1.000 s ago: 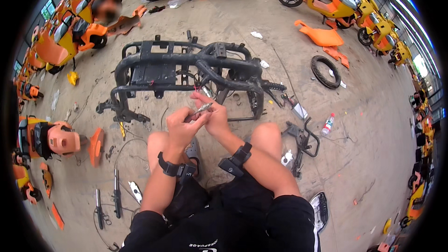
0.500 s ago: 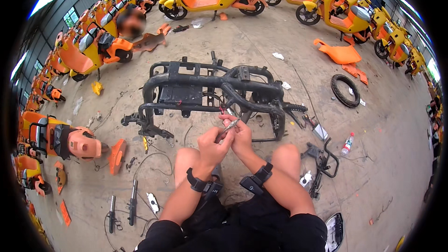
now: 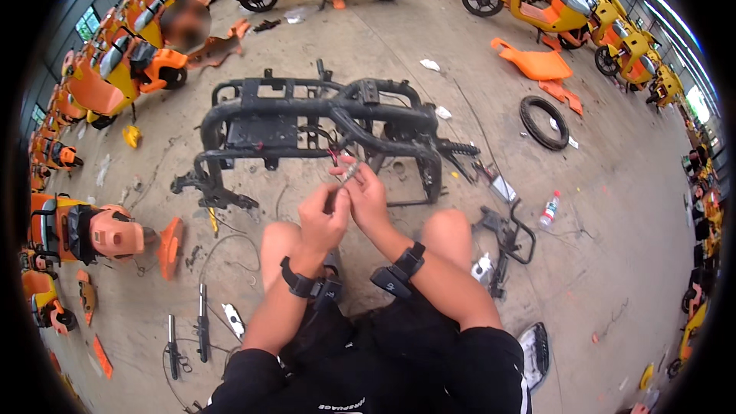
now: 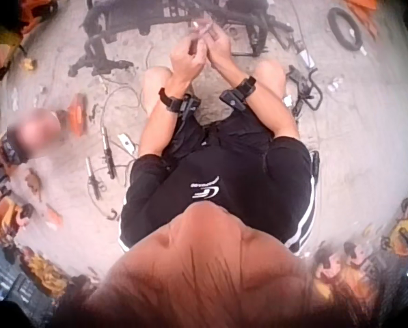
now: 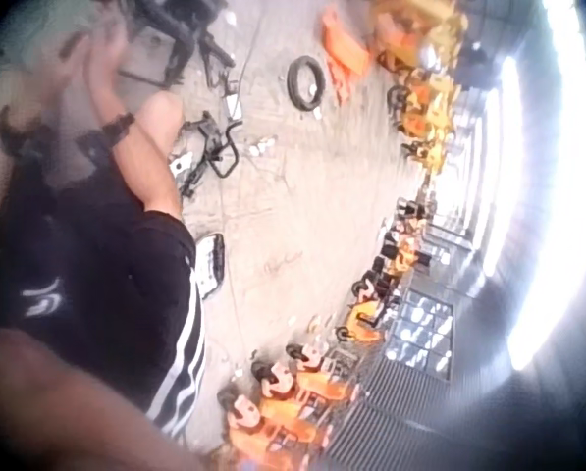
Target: The person is splicing and repairing electrical wires on a motorcycle frame using a pair of pliers and hands.
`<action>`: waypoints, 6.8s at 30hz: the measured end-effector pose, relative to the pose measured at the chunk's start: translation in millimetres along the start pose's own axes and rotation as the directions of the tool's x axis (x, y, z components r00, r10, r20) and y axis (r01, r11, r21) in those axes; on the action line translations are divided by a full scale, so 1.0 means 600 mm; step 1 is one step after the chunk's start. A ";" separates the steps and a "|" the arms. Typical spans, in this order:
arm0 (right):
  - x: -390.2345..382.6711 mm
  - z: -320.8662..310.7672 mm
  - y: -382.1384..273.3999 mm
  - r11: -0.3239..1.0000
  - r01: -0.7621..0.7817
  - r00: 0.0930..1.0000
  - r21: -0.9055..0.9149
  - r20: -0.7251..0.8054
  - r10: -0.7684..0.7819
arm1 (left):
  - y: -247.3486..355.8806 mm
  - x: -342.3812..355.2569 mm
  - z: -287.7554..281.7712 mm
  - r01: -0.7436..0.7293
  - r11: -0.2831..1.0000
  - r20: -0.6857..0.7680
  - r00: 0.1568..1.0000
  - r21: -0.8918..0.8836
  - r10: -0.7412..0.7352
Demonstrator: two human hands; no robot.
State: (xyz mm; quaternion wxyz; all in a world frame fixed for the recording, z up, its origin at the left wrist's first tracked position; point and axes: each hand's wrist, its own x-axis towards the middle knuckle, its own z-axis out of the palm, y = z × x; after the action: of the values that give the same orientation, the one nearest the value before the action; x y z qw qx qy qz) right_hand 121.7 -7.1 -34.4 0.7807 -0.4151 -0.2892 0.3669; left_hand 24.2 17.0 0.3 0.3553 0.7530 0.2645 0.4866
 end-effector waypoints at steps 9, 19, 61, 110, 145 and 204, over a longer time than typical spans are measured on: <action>-0.049 -0.046 -0.039 0.965 -0.250 0.968 -0.083 -0.043 0.247 | 0.006 -0.007 0.015 0.142 0.975 0.118 0.985 -0.171 -0.123; -0.042 -0.039 -0.083 0.958 -0.256 0.967 0.132 0.010 0.256 | 0.004 0.002 0.042 0.290 0.863 0.227 0.951 -0.415 -0.211; -0.029 -0.025 -0.030 0.959 -0.257 0.913 0.123 -0.293 0.283 | -0.050 0.068 0.052 -0.167 0.951 0.239 0.965 0.261 0.104; -0.039 -0.020 -0.011 0.985 -0.054 0.946 0.162 -0.307 0.103 | -0.005 0.076 0.062 0.428 0.883 0.343 0.872 -0.191 -0.349; -0.056 0.011 -0.001 0.981 0.036 0.932 -0.188 -0.347 -0.100 | -0.061 0.079 0.053 0.187 0.980 0.212 0.963 -0.068 -0.169; -0.061 0.031 -0.002 0.999 0.049 0.916 -0.024 -0.398 -0.054 | -0.038 0.062 0.067 0.154 0.976 -0.007 0.988 -0.153 -0.157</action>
State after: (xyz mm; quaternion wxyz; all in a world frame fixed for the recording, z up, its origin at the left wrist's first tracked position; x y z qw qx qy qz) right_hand 87.7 -29.1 -29.9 0.8298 -0.4784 -0.1377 0.2523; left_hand 74.3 47.5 -8.5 0.4460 0.6960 0.2882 0.4833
